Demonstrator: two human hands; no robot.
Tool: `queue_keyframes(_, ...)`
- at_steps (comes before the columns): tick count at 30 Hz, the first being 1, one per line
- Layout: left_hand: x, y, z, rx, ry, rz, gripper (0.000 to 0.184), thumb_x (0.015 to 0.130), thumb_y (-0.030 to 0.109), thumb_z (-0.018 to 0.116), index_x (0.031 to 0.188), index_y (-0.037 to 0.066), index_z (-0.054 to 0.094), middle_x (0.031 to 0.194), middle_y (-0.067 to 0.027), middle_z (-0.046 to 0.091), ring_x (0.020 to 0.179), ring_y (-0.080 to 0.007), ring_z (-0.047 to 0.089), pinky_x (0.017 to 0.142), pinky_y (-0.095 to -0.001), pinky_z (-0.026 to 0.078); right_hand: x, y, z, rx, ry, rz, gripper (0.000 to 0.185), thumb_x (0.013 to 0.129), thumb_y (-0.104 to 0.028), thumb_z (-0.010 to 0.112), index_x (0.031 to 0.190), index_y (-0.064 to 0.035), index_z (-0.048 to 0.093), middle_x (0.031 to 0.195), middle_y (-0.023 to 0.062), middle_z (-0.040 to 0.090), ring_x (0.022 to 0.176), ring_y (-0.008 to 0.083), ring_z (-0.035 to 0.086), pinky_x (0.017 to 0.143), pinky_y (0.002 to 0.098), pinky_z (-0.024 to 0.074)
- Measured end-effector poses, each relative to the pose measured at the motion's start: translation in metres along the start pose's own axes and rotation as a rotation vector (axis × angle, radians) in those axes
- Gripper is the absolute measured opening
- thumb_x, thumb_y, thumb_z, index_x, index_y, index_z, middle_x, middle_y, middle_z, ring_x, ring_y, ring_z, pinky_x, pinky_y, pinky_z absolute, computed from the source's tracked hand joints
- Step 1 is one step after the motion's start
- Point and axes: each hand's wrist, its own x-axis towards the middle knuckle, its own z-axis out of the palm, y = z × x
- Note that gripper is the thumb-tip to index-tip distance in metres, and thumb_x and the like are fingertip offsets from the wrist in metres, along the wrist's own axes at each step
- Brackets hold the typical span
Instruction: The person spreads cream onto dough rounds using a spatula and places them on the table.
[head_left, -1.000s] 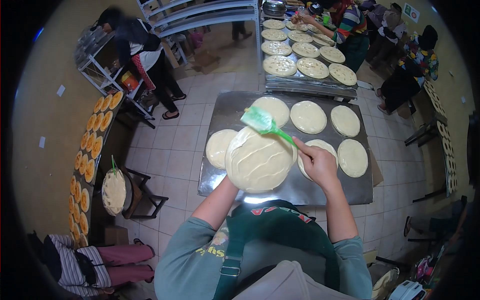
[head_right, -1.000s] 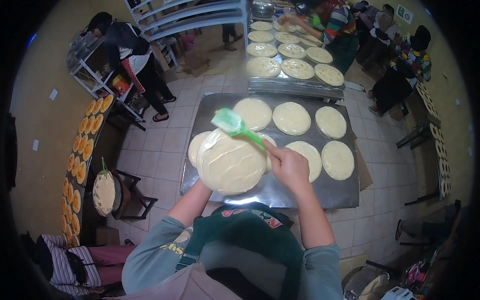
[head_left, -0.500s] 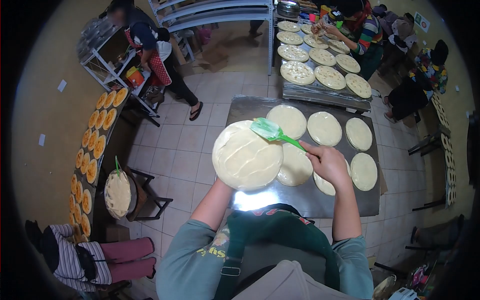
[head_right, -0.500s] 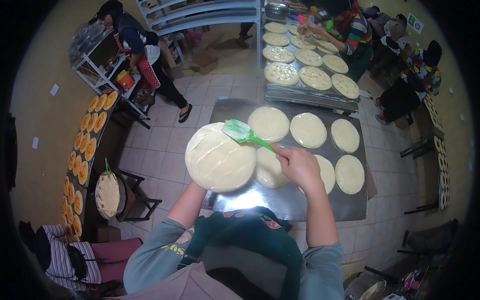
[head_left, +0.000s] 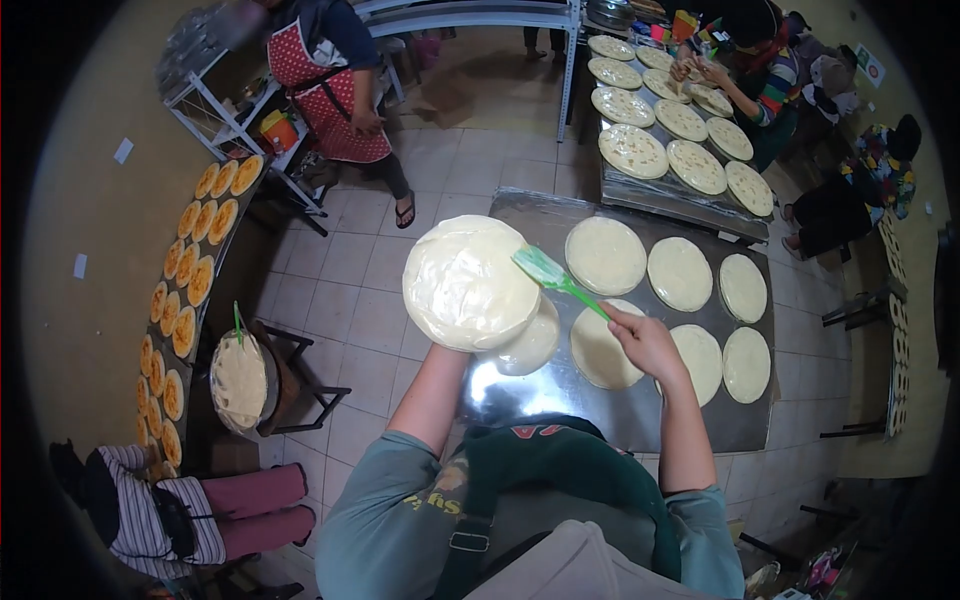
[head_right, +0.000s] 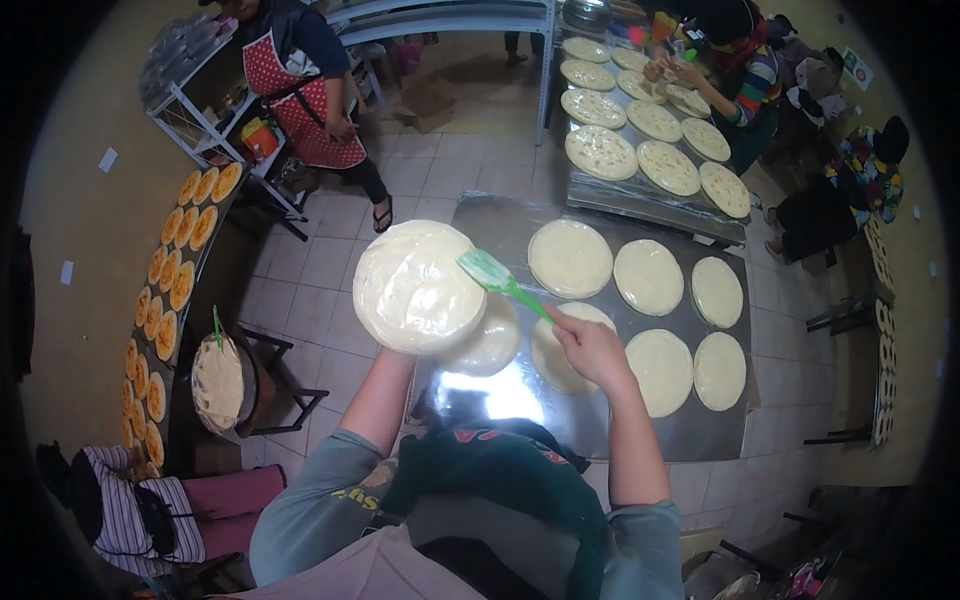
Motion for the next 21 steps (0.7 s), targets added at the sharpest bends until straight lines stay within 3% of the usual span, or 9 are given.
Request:
queue_keyframes(5, 0.015, 0.004, -0.012, 0.018, 0.026, 0.024, 0.051, 0.090, 0.043, 0.036, 0.127, 0.008, 0.039, 0.122, -0.0108, 0.050, 0.108, -0.0236, 0.052, 0.088, -0.0384, 0.046, -0.011, -0.003, 0.020, 0.147, -0.161, 0.218, 0.035, 0.088, -0.020, 0.049, 0.123, -0.0196, 0.050, 0.098, 0.0143, 0.063, 0.089, 0.0173, 0.059, 0.081, 0.0274, 0.0422)
queue_keyframes(8, 0.028, 0.006, -0.020, 0.026, 0.037, 0.034, 0.051, 0.090, 0.044, 0.036, 0.127, 0.008, 0.038, 0.122, -0.0108, 0.050, 0.108, -0.0236, 0.052, 0.088, -0.0383, 0.046, -0.018, 0.007, 0.045, 0.321, -0.095, 0.175, 0.035, 0.089, -0.020, 0.049, 0.124, -0.0187, 0.049, 0.100, 0.0141, 0.063, 0.091, 0.0153, 0.057, 0.083, 0.0269, 0.0413)
queue_keyframes(12, 0.048, 0.004, -0.030, 0.030, 0.052, 0.041, 0.051, 0.090, 0.044, 0.036, 0.127, 0.008, 0.038, 0.122, -0.0108, 0.050, 0.108, -0.0235, 0.052, 0.088, -0.0382, 0.046, -0.027, 0.012, 0.072, 0.449, -0.119, 0.255, 0.036, 0.089, -0.020, 0.047, 0.125, -0.0142, 0.047, 0.115, 0.0174, 0.055, 0.106, 0.0236, 0.055, 0.090, 0.0294, 0.0383)
queue_keyframes(13, 0.050, 0.002, -0.033, 0.030, 0.057, 0.043, 0.051, 0.090, 0.044, 0.036, 0.127, 0.008, 0.038, 0.122, -0.0108, 0.050, 0.108, -0.0235, 0.052, 0.088, -0.0382, 0.046, -0.029, 0.013, 0.073, 0.447, -0.170, 0.281, 0.037, 0.090, -0.021, 0.048, 0.126, -0.0134, 0.046, 0.097, 0.0113, 0.064, 0.085, 0.0166, 0.060, 0.076, 0.0272, 0.0448)
queue_keyframes(14, 0.052, -0.001, -0.035, 0.030, 0.062, 0.046, 0.051, 0.090, 0.044, 0.036, 0.127, 0.008, 0.038, 0.122, -0.0108, 0.050, 0.108, -0.0235, 0.052, 0.088, -0.0382, 0.046, -0.030, 0.014, 0.067, 0.445, -0.171, 0.289, 0.037, 0.090, -0.021, 0.048, 0.126, -0.0134, 0.046, 0.097, 0.0113, 0.064, 0.085, 0.0166, 0.060, 0.076, 0.0272, 0.0448)
queue_keyframes(16, 0.060, 0.000, -0.040, 0.033, 0.071, 0.053, 0.052, 0.090, 0.044, 0.036, 0.128, 0.008, 0.038, 0.122, -0.0108, 0.050, 0.108, -0.0234, 0.052, 0.088, -0.0381, 0.046, -0.031, 0.003, 0.045, 0.853, -0.477, 0.510, 0.039, 0.091, -0.023, 0.047, 0.129, -0.0153, 0.045, 0.070, -0.0017, 0.054, 0.059, 0.0061, 0.048, 0.054, 0.0217, 0.0407)
queue_keyframes(17, 0.062, -0.001, -0.043, 0.036, 0.077, 0.059, 0.052, 0.090, 0.044, 0.036, 0.128, 0.008, 0.038, 0.122, -0.0108, 0.050, 0.108, -0.0234, 0.052, 0.088, -0.0381, 0.046, -0.027, 0.000, 0.038, 0.853, -0.479, 0.515, 0.039, 0.091, -0.023, 0.047, 0.129, -0.0153, 0.045, 0.070, -0.0017, 0.054, 0.059, 0.0061, 0.048, 0.054, 0.0217, 0.0407)
queue_keyframes(19, 0.066, -0.008, -0.046, 0.046, 0.096, 0.069, 0.052, 0.090, 0.044, 0.036, 0.128, 0.008, 0.038, 0.122, -0.0107, 0.050, 0.108, -0.0234, 0.052, 0.088, -0.0381, 0.046, -0.013, -0.004, 0.029, 0.867, -0.378, 0.550, 0.039, 0.091, -0.027, 0.047, 0.129, -0.0189, 0.044, 0.058, -0.0074, 0.034, 0.045, 0.0020, 0.029, 0.040, 0.0172, 0.0263)
queue_keyframes(21, 0.067, -0.014, -0.050, 0.056, 0.116, 0.073, 0.052, 0.091, 0.044, 0.036, 0.128, 0.008, 0.038, 0.122, -0.0107, 0.050, 0.108, -0.0234, 0.052, 0.088, -0.0380, 0.046, 0.012, 0.000, 0.025, 0.789, -0.305, 0.510, 0.039, 0.091, -0.027, 0.048, 0.129, -0.0189, 0.044, 0.060, -0.0074, 0.035, 0.046, 0.0019, 0.030, 0.041, 0.0171, 0.0267)
